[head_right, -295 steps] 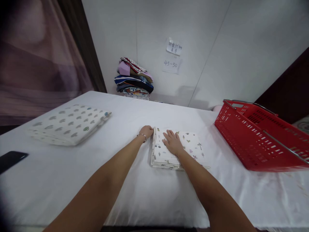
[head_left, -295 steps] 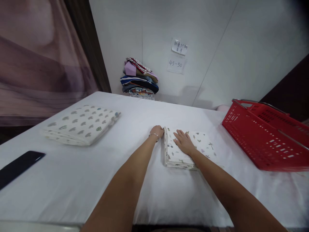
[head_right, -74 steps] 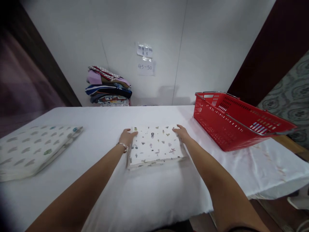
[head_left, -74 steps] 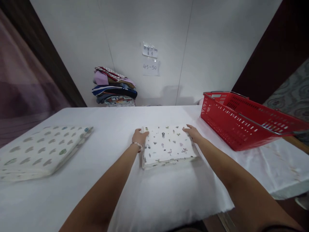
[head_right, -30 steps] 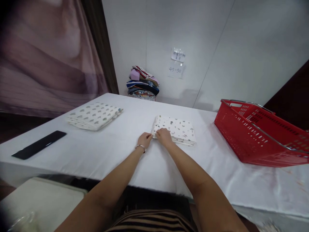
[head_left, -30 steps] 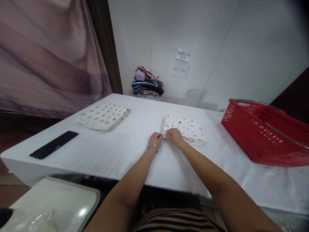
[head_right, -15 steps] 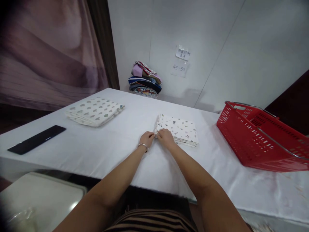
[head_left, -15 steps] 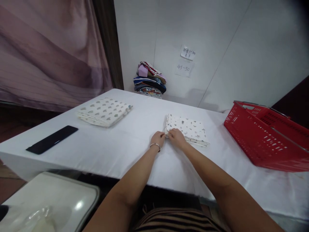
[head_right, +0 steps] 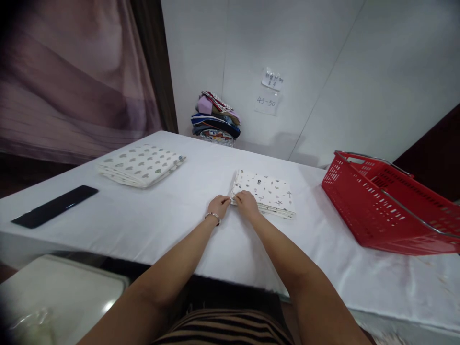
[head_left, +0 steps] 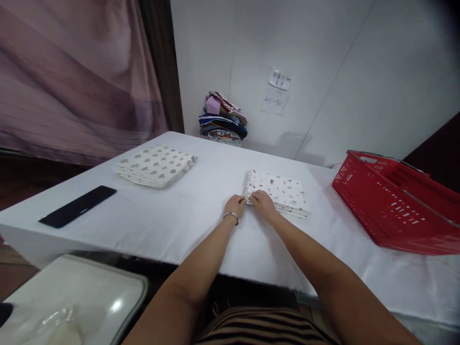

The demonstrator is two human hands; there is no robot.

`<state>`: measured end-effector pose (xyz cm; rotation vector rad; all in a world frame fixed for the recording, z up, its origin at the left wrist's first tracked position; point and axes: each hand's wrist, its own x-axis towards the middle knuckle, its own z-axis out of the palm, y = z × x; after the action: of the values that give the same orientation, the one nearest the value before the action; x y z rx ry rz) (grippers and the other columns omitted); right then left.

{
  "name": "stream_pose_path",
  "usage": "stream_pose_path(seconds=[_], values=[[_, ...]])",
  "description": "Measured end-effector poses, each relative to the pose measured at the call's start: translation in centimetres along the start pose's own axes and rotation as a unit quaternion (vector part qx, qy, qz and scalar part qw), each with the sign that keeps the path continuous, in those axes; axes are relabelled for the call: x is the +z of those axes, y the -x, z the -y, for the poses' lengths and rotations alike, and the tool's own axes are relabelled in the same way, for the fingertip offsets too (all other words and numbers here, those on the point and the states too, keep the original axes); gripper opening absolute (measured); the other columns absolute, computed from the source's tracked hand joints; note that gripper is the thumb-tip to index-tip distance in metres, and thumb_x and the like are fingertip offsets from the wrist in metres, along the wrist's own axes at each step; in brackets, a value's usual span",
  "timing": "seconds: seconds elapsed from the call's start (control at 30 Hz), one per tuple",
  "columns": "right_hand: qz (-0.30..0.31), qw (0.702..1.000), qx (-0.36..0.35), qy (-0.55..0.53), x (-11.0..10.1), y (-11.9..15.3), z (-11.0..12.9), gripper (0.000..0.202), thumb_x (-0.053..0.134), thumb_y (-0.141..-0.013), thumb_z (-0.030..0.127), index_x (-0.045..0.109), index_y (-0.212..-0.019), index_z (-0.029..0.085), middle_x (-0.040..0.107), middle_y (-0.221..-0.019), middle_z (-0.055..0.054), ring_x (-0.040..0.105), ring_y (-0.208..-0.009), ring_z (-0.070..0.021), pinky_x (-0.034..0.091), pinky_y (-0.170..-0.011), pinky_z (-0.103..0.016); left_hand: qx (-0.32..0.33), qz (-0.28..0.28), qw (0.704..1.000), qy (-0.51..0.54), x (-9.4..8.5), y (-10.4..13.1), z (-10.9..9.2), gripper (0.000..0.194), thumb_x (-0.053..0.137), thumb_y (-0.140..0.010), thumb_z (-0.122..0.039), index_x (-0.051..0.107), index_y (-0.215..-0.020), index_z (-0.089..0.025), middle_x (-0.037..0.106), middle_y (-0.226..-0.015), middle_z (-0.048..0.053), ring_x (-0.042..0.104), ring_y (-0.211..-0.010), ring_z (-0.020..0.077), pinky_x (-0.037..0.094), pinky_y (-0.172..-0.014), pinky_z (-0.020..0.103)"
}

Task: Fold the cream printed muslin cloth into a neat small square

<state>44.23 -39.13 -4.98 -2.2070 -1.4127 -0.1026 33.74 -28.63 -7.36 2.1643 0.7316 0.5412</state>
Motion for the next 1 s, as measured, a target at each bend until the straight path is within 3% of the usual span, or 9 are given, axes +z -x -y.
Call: stream_pose_path(seconds=[0.17,0.37,0.5,0.7,1.0], values=[[0.015,0.999,-0.018,0.034,-0.1,0.5,0.5,0.015,0.053,-0.086,0.031,0.063,-0.085,0.019,0.06,-0.093,-0.005,0.048,-0.089,-0.0183,0.035,-0.078,-0.028,0.009,0.001,1.0,0.014,-0.1,0.1,-0.1,0.023,0.049,-0.084,-0.022,0.069,-0.093,-0.023,0.064,-0.097,0.003,0.057,-0.093,0.0157,0.043,-0.086,0.026],[0.005,0.999,0.03,0.041,0.4,0.0,0.5,0.013,0.054,-0.084,0.028,0.063,-0.087,0.018,0.06,-0.092,-0.006,0.049,-0.089,-0.0187,0.035,-0.079,-0.029,0.01,0.003,1.0,0.026,-0.1,0.0,0.0,0.026,0.049,-0.082,-0.017,0.069,-0.096,-0.026,0.064,-0.097,0.002,0.057,-0.093,0.015,0.043,-0.088,0.026],[0.007,0.998,0.063,0.008,0.6,-0.3,0.0,0.014,0.051,-0.085,0.027,0.062,-0.085,0.018,0.059,-0.088,-0.005,0.05,-0.086,-0.017,0.035,-0.076,-0.027,0.0,-0.01,1.0,0.028,0.1,0.0,0.0,0.022,0.051,-0.082,-0.022,0.068,-0.096,-0.023,0.063,-0.095,0.003,0.058,-0.089,0.015,0.044,-0.084,0.026],[0.02,0.999,0.038,-0.001,0.4,-0.4,-0.4,0.014,0.052,-0.084,0.026,0.061,-0.078,0.019,0.057,-0.082,-0.003,0.049,-0.082,-0.0159,0.035,-0.073,-0.026,0.0,-0.008,1.0,0.0,0.3,-0.1,0.2,0.016,0.054,-0.081,-0.026,0.069,-0.084,-0.022,0.061,-0.087,0.002,0.056,-0.081,0.0139,0.044,-0.079,0.026],[0.034,0.999,0.011,-0.033,0.3,-0.3,-0.7,0.01,0.054,-0.083,0.023,0.062,-0.08,0.019,0.058,-0.083,-0.002,0.049,-0.083,-0.0155,0.035,-0.074,-0.025,0.021,-0.001,1.0,0.011,0.7,-0.4,0.8,0.019,0.053,-0.082,-0.026,0.07,-0.088,-0.025,0.059,-0.091,0.002,0.057,-0.083,0.0139,0.043,-0.079,0.025]])
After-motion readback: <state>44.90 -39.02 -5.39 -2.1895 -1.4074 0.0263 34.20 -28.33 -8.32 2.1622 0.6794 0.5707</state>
